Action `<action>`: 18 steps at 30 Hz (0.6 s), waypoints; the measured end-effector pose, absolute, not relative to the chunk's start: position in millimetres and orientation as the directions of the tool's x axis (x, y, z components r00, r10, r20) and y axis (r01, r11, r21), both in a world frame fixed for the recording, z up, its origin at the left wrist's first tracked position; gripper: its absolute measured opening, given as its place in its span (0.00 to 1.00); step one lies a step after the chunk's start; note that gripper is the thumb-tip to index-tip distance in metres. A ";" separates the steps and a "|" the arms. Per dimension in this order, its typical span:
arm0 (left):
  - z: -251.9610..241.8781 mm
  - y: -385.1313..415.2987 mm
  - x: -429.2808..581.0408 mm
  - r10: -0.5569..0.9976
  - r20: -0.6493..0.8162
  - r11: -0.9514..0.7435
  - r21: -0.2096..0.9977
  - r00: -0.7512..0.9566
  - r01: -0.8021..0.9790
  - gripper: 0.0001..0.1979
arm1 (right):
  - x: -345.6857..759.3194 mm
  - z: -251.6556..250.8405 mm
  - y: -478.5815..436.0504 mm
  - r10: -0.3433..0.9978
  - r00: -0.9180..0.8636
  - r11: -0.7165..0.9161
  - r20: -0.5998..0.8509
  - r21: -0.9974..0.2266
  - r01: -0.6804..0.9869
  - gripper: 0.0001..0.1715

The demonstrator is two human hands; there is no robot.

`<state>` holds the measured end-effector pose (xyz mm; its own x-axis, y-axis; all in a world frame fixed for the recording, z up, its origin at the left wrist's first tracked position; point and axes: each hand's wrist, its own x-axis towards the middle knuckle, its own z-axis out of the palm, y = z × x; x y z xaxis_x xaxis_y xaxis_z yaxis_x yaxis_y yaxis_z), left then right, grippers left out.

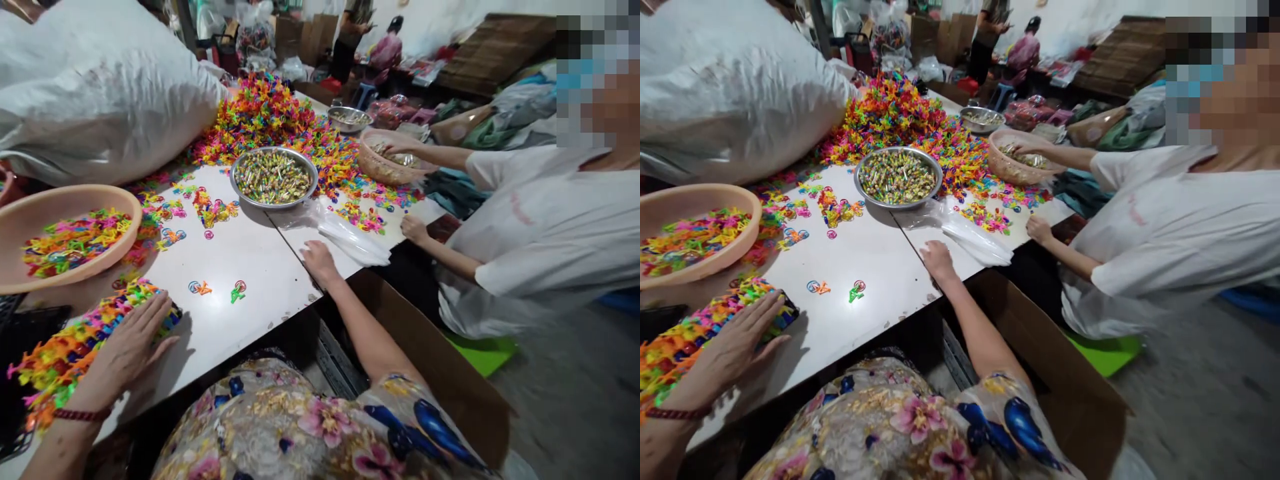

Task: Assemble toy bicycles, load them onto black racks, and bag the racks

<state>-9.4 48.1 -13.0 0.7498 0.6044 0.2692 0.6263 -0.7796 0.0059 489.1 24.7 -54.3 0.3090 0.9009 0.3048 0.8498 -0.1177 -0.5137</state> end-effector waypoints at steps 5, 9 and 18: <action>-5.8 54.5 13.7 0.463 0.243 -0.881 0.021 0.853 0.472 0.38 | 551.0 -40.2 42.5 0.856 0.409 -0.265 0.316 -0.411 0.872 0.28; -0.4 51.1 34.1 0.399 0.320 -0.902 -0.032 0.860 0.430 0.35 | 564.4 -20.2 89.9 0.804 0.530 -0.375 0.271 -0.461 0.804 0.42; 10.4 -7.4 59.4 0.374 0.422 -0.918 0.040 0.826 0.395 0.24 | 559.1 -11.5 130.3 0.803 0.568 -0.223 0.181 -0.793 0.568 0.25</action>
